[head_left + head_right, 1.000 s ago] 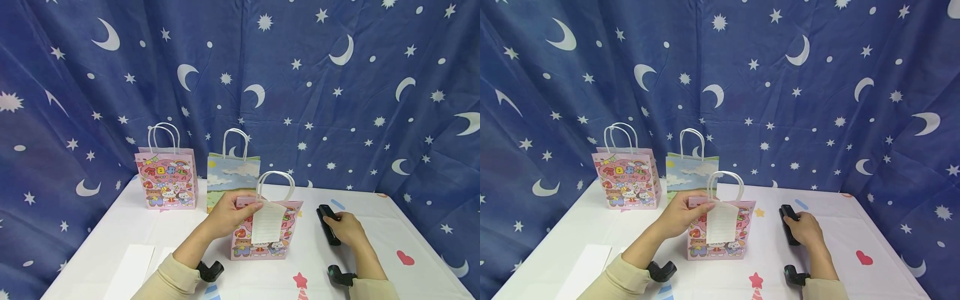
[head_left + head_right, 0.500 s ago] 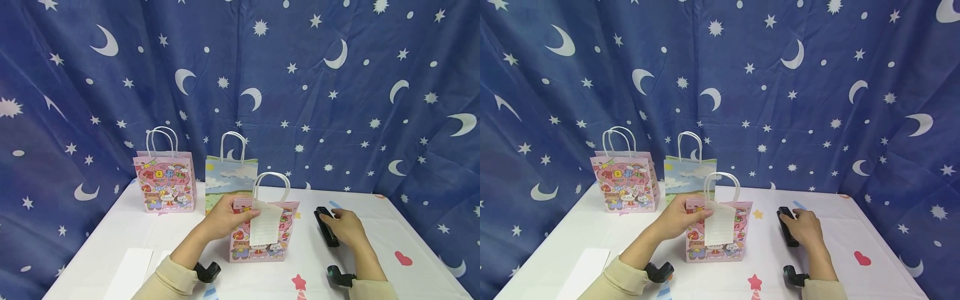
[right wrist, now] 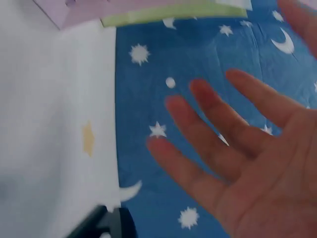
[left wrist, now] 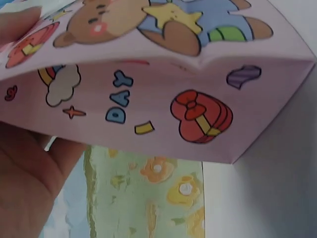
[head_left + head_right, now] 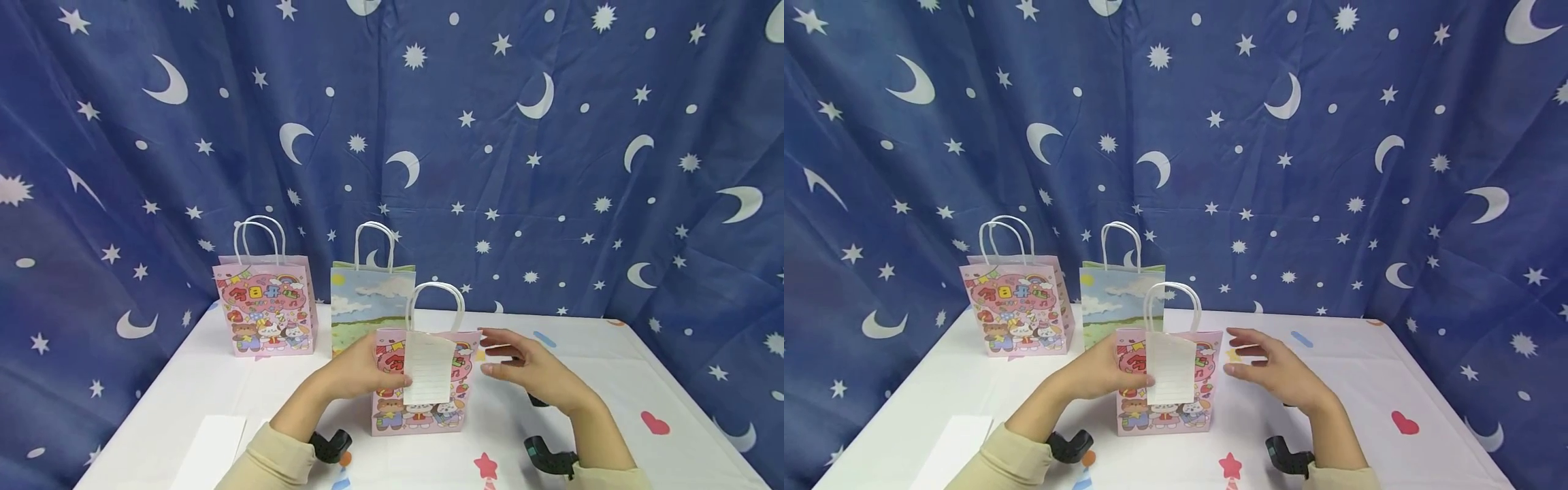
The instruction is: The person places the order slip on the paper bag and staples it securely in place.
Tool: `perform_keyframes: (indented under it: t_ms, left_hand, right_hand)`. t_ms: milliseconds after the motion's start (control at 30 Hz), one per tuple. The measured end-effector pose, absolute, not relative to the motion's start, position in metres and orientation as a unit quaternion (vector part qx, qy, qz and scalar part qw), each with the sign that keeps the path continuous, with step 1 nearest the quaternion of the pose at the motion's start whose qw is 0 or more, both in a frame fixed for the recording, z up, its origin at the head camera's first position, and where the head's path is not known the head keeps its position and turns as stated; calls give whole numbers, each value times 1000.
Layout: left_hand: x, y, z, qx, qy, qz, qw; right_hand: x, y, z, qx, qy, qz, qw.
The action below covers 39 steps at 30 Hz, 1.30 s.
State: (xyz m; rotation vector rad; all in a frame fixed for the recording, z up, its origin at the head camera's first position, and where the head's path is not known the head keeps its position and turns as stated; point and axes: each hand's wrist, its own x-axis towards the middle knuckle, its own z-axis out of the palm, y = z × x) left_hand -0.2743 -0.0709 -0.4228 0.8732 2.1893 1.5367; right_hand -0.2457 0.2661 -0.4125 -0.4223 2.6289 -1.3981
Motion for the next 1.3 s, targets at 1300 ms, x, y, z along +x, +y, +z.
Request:
perform_keyframes:
  t_ms: [1300]
  left_hand:
    - [-287, -91, -431, 310, 837, 420, 162]
  right_hand:
    - [-248, 240, -435, -193, 836, -488, 162]
